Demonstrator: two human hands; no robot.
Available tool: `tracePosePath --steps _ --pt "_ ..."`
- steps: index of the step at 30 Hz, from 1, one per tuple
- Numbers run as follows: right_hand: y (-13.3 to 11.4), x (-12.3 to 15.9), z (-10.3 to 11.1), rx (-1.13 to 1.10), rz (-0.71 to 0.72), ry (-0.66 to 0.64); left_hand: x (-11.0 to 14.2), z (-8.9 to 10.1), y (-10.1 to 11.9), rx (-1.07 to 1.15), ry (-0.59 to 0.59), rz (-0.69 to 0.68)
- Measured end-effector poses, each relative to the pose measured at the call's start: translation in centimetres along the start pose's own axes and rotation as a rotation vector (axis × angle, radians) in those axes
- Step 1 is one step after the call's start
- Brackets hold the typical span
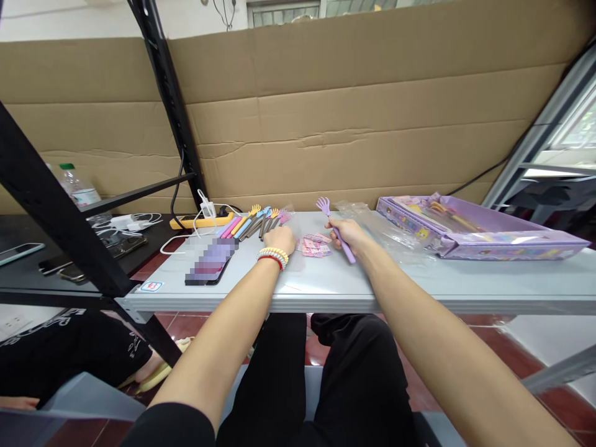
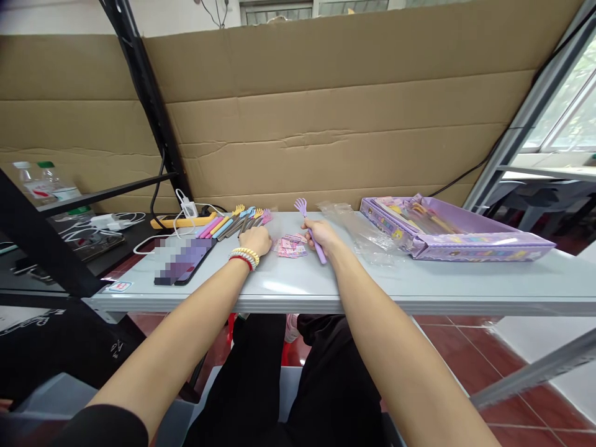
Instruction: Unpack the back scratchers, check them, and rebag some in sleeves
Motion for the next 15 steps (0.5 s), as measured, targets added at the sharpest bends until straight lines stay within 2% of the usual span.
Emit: tracePosePath --steps 4,8,13,15 --pt "-0.4 0.1 0.2 -0.027 0.067 0.045 0.4 1.0 0.0 -0.170 0.012 -0.025" --pt "-1.0 0.4 0.5 -0.129 0.246 0.094 1.2 2.1 0.7 -0.189 0.071 -0.245" --pt "-1.2 1.0 -0.6 -0.105 0.320 -0.110 2.0 2.0 1.7 -0.158 0.055 -0.455" --pt "-1.2 1.1 -1.0 -0.083 0.336 -0.148 2.0 1.7 2.0 -0.088 0.046 -0.517"
Point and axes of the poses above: each hand's wrist, its own x-axis away from the middle knuckle, its own z-axis out of the back of the hand, y = z × x, the point moved 3 cm from there along -x, towards the middle knuckle, and after that the axes turned 14 degrees about -y, right-handed, at the moved point
